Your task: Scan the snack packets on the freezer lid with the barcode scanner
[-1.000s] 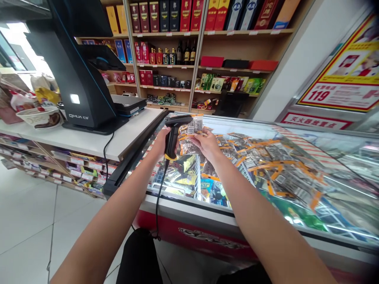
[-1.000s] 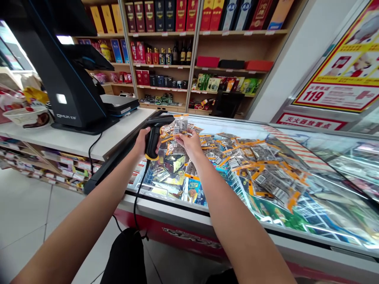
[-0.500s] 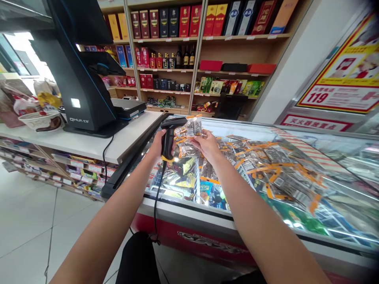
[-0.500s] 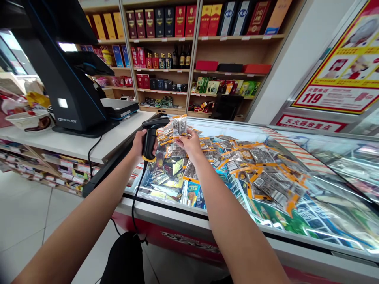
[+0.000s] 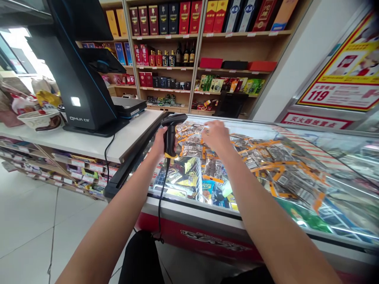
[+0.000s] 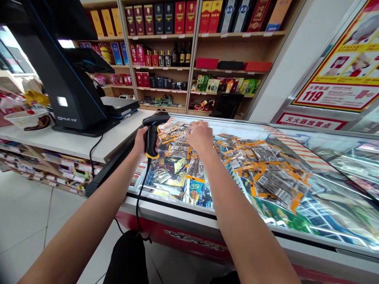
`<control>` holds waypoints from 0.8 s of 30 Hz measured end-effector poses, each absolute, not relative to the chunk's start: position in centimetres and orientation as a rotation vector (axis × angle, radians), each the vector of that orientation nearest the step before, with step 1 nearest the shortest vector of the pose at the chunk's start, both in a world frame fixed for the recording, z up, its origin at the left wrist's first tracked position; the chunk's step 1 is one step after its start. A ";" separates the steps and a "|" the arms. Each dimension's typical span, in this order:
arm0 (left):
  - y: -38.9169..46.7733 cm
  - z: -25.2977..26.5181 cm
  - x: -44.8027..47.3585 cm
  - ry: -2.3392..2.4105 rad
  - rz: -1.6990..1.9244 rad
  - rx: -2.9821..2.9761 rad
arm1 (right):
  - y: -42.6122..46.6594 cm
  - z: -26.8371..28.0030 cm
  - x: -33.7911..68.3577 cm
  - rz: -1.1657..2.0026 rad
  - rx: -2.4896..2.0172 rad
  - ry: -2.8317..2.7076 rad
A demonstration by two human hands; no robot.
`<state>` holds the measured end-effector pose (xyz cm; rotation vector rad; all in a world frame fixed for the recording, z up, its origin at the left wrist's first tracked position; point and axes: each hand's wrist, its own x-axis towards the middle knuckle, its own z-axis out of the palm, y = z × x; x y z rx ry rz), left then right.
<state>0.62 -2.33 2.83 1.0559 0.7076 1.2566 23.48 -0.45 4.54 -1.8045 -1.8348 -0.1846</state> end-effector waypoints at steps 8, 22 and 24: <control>-2.3 2.4 0.9 0.700 1.260 1.083 | 1.2 0.1 19.7 -0.111 -1.963 -2.293; -2.9 3.1 1.0 0.734 1.219 1.093 | -5.0 1.2 31.0 -0.388 -1.776 -2.564; -2.9 3.1 1.1 0.741 1.214 1.083 | -5.1 1.4 32.2 -0.411 -1.826 -2.562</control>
